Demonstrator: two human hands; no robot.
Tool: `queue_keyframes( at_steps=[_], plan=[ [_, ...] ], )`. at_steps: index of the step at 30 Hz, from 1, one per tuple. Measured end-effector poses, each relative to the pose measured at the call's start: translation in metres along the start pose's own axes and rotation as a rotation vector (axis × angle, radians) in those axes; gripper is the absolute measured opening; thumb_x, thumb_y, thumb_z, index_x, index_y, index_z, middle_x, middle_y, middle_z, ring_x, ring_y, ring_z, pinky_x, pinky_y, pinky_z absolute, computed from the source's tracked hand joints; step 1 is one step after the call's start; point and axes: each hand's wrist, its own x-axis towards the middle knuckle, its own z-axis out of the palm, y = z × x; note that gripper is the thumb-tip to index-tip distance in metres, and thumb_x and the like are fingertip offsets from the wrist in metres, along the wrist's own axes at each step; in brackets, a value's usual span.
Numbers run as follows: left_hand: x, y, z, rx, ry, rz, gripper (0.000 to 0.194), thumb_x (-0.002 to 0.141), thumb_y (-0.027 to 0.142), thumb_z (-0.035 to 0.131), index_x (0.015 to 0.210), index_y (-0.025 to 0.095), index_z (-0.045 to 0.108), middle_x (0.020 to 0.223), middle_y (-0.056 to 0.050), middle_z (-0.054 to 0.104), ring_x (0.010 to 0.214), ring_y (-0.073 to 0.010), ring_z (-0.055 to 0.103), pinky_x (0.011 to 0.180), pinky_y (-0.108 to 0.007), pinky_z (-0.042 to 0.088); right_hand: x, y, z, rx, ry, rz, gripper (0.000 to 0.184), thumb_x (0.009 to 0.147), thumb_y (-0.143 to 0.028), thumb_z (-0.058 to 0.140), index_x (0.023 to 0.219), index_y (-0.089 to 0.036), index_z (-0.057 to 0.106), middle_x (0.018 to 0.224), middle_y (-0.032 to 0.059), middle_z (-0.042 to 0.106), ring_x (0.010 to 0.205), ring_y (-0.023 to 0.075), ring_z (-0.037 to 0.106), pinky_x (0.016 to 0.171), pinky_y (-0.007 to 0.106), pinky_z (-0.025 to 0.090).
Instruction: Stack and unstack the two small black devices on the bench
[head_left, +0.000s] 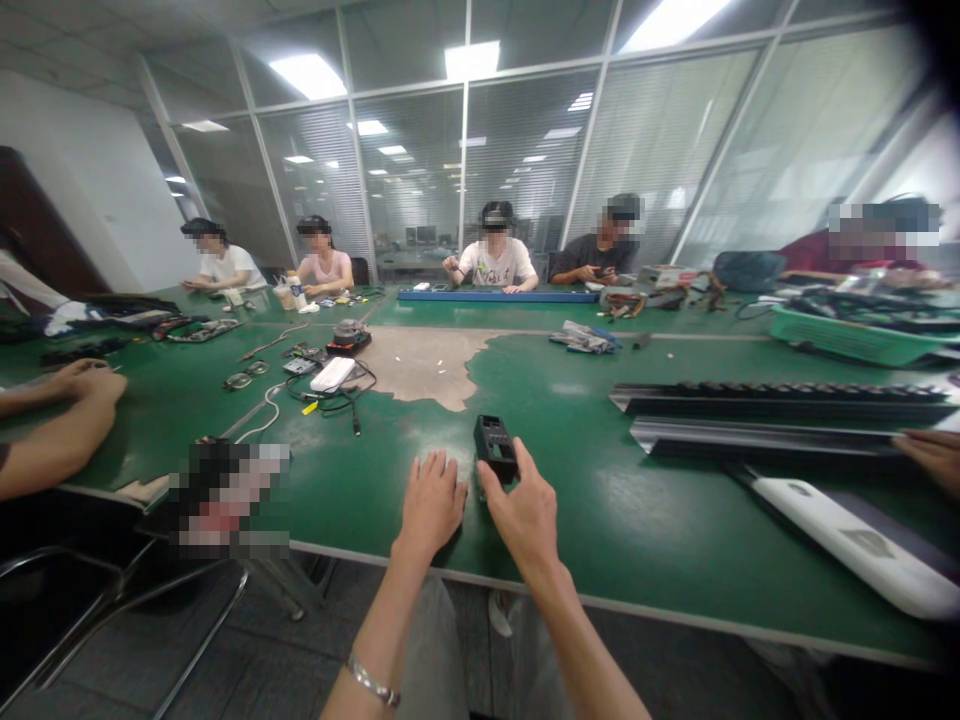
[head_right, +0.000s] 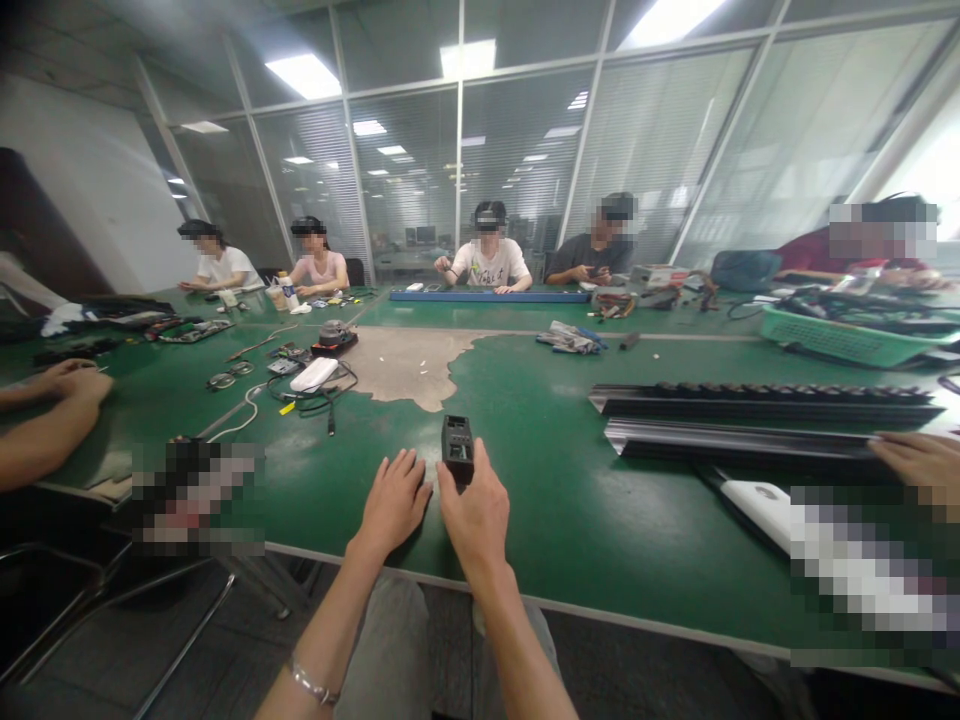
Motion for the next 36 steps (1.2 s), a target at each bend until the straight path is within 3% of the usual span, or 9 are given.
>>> queue_keyframes(
  at_steps=[4,9,16,26,36],
  plan=[
    [0.0,-0.001,0.001,-0.001,-0.003,0.005,0.044,0.099,0.038,0.033,0.134,0.019,0.051,0.148,-0.012,0.046,0.141,-0.026,0.034,0.117,-0.049,0.025,0.011,0.003,-0.019,0.023,0.079,0.013,0.07,0.085,-0.051,0.056,0.141,-0.01,0.045,0.134,0.0171,0.058,0.114,0.0282,0.061,0.099,0.04,0.046],
    [0.0,-0.001,0.003,0.011,0.004,0.006,0.043,0.099,0.039,0.035,0.134,0.019,0.051,0.148,-0.011,0.046,0.141,-0.0259,0.034,0.117,-0.05,0.024,0.008,0.035,-0.029,-0.081,0.087,0.078,0.07,0.084,-0.052,0.055,0.14,-0.009,0.048,0.131,0.0192,0.06,0.11,0.0304,0.063,0.096,0.043,0.047],
    [0.0,0.0,0.001,0.011,0.006,0.01,0.045,0.1,0.04,0.032,0.135,0.019,0.051,0.148,-0.011,0.045,0.14,-0.026,0.035,0.117,-0.049,0.024,-0.008,0.068,-0.02,-0.144,0.018,0.085,0.072,0.085,-0.053,0.054,0.139,-0.006,0.048,0.132,0.0214,0.058,0.118,0.0324,0.059,0.099,0.044,0.046],
    [0.001,0.002,-0.001,0.005,-0.018,0.001,0.047,0.1,0.04,0.03,0.136,0.018,0.051,0.149,-0.012,0.044,0.141,-0.0262,0.034,0.117,-0.05,0.024,-0.013,0.08,-0.013,-0.156,0.014,0.025,0.069,0.086,-0.05,0.053,0.139,-0.005,0.046,0.13,0.0223,0.059,0.118,0.0315,0.059,0.099,0.045,0.046],
    [0.001,0.001,0.001,0.016,-0.008,0.004,0.046,0.1,0.04,0.031,0.136,0.019,0.051,0.148,-0.011,0.045,0.141,-0.0259,0.034,0.117,-0.049,0.024,-0.016,0.088,-0.01,-0.103,0.05,-0.012,0.078,0.085,-0.055,0.055,0.143,-0.005,0.039,0.136,0.0233,0.054,0.126,0.0308,0.053,0.105,0.046,0.042]
  ],
)
